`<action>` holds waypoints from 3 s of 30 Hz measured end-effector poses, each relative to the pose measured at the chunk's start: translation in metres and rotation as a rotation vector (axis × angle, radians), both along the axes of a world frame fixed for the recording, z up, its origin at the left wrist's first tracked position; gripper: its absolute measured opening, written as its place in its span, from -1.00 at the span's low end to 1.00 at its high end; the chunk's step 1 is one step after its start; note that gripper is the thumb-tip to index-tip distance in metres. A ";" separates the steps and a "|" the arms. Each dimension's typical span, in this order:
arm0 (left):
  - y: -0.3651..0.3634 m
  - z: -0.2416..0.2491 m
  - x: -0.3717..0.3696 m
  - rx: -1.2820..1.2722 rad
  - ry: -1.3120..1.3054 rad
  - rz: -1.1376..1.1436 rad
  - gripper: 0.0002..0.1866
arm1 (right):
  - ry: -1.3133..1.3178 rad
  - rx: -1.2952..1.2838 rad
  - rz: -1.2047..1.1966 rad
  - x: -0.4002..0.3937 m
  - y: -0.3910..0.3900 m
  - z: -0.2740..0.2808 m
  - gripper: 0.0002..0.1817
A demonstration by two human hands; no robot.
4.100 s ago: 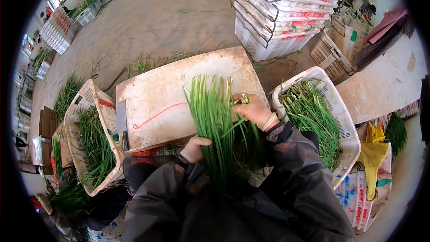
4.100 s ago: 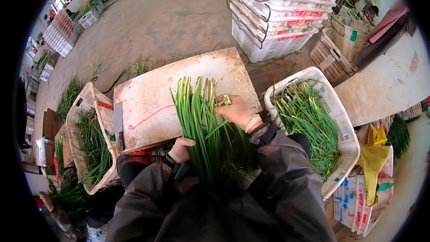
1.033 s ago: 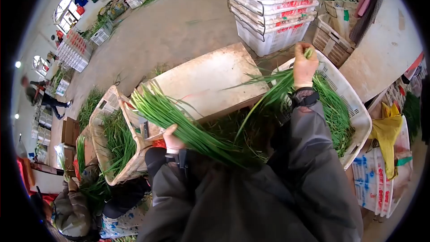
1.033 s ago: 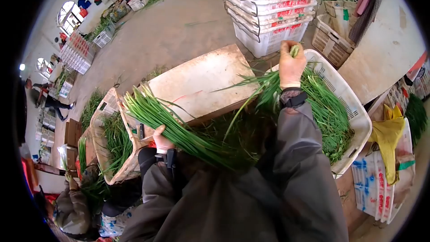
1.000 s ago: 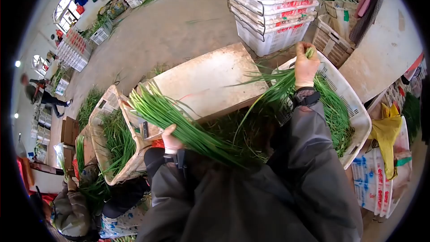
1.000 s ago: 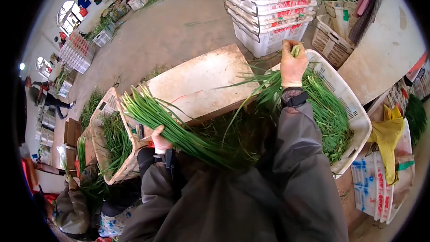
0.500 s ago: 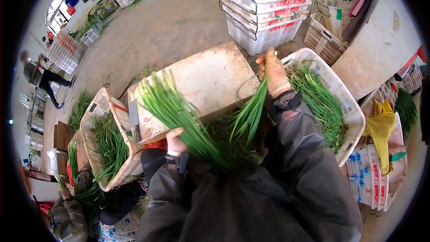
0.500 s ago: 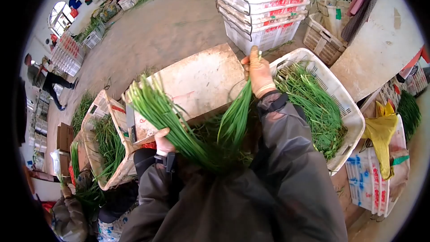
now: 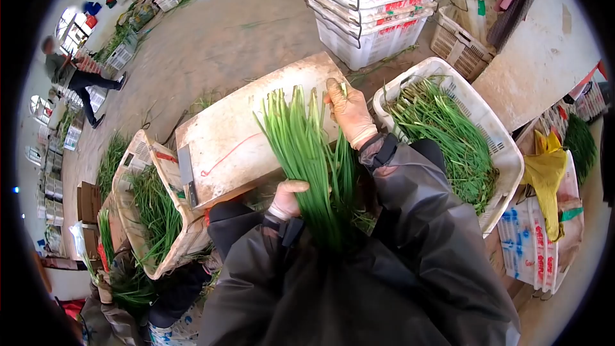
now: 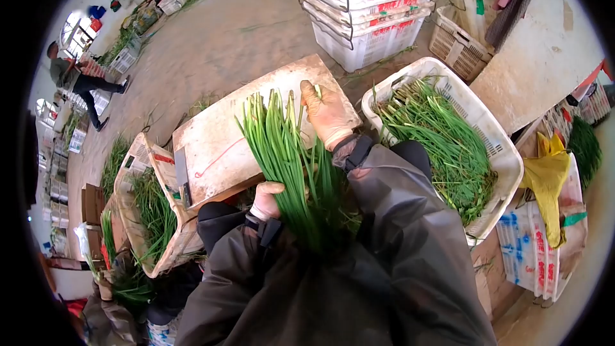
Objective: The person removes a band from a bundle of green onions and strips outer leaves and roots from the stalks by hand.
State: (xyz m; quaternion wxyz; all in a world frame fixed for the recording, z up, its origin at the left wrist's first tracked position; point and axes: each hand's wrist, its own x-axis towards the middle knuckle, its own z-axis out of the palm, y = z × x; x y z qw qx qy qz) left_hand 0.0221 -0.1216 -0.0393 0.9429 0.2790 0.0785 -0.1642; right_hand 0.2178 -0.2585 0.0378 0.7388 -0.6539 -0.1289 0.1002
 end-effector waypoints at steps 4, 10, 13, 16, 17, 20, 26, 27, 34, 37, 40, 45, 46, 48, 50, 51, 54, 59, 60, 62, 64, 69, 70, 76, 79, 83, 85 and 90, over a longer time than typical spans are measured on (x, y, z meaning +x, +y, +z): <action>-0.001 0.003 0.002 0.079 -0.016 -0.034 -0.06 | 0.000 -0.051 -0.002 0.001 -0.002 -0.002 -0.43; -0.014 0.018 0.005 0.031 -0.030 -0.067 -0.08 | -0.009 -0.050 -0.015 -0.009 -0.006 0.009 -0.46; -0.009 0.015 0.002 0.017 -0.007 -0.065 -0.11 | -0.030 -0.043 -0.005 -0.011 -0.010 0.009 -0.48; -0.002 0.002 0.003 -0.037 -0.063 -0.058 -0.24 | -0.100 -0.138 0.045 -0.007 -0.013 0.001 -0.46; -0.002 0.000 0.003 -0.042 -0.088 -0.040 -0.28 | -0.149 -0.219 0.061 -0.006 -0.015 0.000 -0.46; -0.007 0.018 0.002 -0.014 -0.134 0.044 -0.45 | -0.306 -0.266 0.091 -0.008 -0.015 -0.002 -0.54; 0.007 0.033 -0.012 -0.071 -0.203 0.196 -0.49 | -0.219 -0.273 0.652 -0.005 -0.028 0.001 -0.48; 0.010 0.035 -0.015 -0.082 -0.210 0.222 -0.48 | -0.294 -0.316 0.704 -0.007 -0.030 0.007 -0.44; 0.035 0.042 -0.035 -0.072 -0.317 0.363 -0.15 | -0.626 -0.718 0.693 -0.008 -0.034 0.008 -0.35; 0.047 0.041 -0.041 -0.049 -0.335 0.377 -0.09 | -0.637 -0.928 0.277 0.022 -0.048 -0.012 -0.69; 0.055 0.042 -0.045 -0.027 -0.349 0.360 -0.10 | -0.504 -0.865 -0.054 0.055 -0.061 -0.016 -0.75; 0.056 0.036 -0.041 -0.030 -0.333 0.282 -0.10 | 0.245 -0.257 0.569 0.004 -0.042 0.007 -0.71; 0.053 0.035 -0.039 -0.033 -0.317 0.274 -0.09 | 0.345 -0.174 0.650 -0.011 -0.030 0.002 -0.69; 0.046 0.033 -0.034 -0.035 -0.287 0.248 -0.08 | 0.394 -0.108 0.803 -0.036 -0.011 0.001 -0.28; 0.037 0.038 -0.030 -0.033 -0.266 0.212 -0.09 | 0.396 0.054 0.775 -0.050 0.002 -0.001 -0.54; 0.033 0.038 -0.029 -0.036 -0.260 0.194 -0.09 | 0.417 0.149 0.769 -0.052 0.006 0.002 -0.55; 0.022 0.037 -0.026 -0.011 -0.219 0.157 -0.05 | 0.371 0.092 0.727 -0.041 0.010 0.006 -0.68; 0.024 0.025 -0.026 -0.012 -0.139 0.146 0.02 | 0.190 -0.163 0.736 -0.028 -0.010 0.021 -0.80; 0.026 0.026 -0.023 0.060 -0.172 0.222 0.04 | 0.199 -0.197 0.773 -0.022 -0.017 0.026 -0.82; 0.030 0.022 -0.021 0.073 -0.148 0.251 0.02 | 0.161 -0.271 0.850 -0.008 -0.032 0.019 -0.83; 0.038 0.011 -0.021 0.082 -0.150 0.252 -0.02 | 0.108 -0.429 0.907 -0.007 -0.041 0.022 -0.83; 0.044 0.009 -0.025 0.055 -0.145 0.262 0.01 | -0.478 -1.119 0.714 -0.020 -0.037 -0.026 -0.63; 0.045 0.008 -0.026 0.033 -0.171 0.246 0.02 | -0.429 -1.244 0.691 -0.026 -0.031 -0.034 -0.62; 0.050 0.015 -0.032 0.022 -0.161 0.251 0.06 | -0.415 -1.310 0.725 -0.020 -0.021 -0.019 -0.27; 0.051 0.013 -0.033 0.065 -0.129 0.235 0.04 | -0.163 -0.609 0.327 0.002 -0.016 -0.006 -0.63; 0.054 -0.010 -0.028 0.046 -0.145 0.129 -0.05 | 0.226 -0.151 0.376 -0.013 0.000 0.019 -0.62; 0.045 0.001 -0.028 0.052 -0.102 0.132 -0.06 | 0.277 -0.051 0.400 -0.016 0.012 0.011 -0.64; 0.040 0.001 -0.028 -0.086 -0.107 0.128 -0.15 | 0.254 -0.015 0.448 -0.013 0.018 0.012 -0.71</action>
